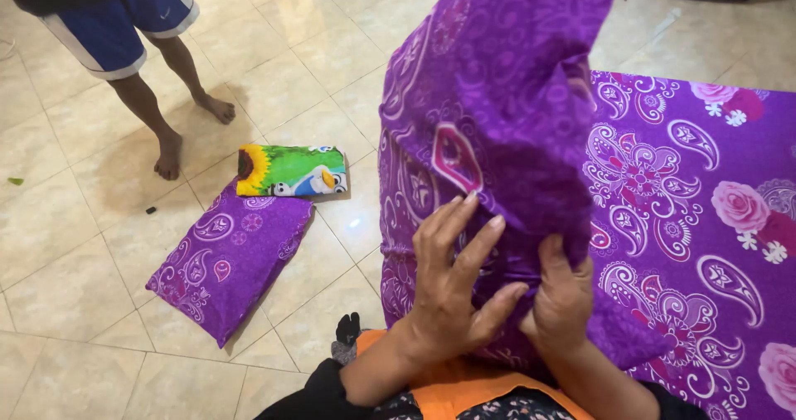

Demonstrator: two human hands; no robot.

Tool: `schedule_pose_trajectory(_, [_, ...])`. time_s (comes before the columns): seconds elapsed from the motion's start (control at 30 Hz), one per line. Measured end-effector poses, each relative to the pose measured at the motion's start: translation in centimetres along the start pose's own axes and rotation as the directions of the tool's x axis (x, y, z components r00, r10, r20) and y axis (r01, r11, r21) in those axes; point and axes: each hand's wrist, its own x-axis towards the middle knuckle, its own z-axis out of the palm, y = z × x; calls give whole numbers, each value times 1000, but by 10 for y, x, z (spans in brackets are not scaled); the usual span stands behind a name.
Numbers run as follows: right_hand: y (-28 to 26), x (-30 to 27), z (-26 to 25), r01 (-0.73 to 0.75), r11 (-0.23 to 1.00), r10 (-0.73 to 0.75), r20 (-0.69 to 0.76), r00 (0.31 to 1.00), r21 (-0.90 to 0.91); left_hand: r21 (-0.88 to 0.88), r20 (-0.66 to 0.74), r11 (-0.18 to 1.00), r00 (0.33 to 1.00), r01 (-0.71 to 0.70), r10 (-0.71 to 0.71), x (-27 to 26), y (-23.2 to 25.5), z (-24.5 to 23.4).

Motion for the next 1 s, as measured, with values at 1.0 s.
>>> schedule_pose_trajectory(1.0, [36, -3, 23, -112, 987, 129, 161, 979, -112, 84, -103, 996, 995, 1, 8, 9, -24, -38])
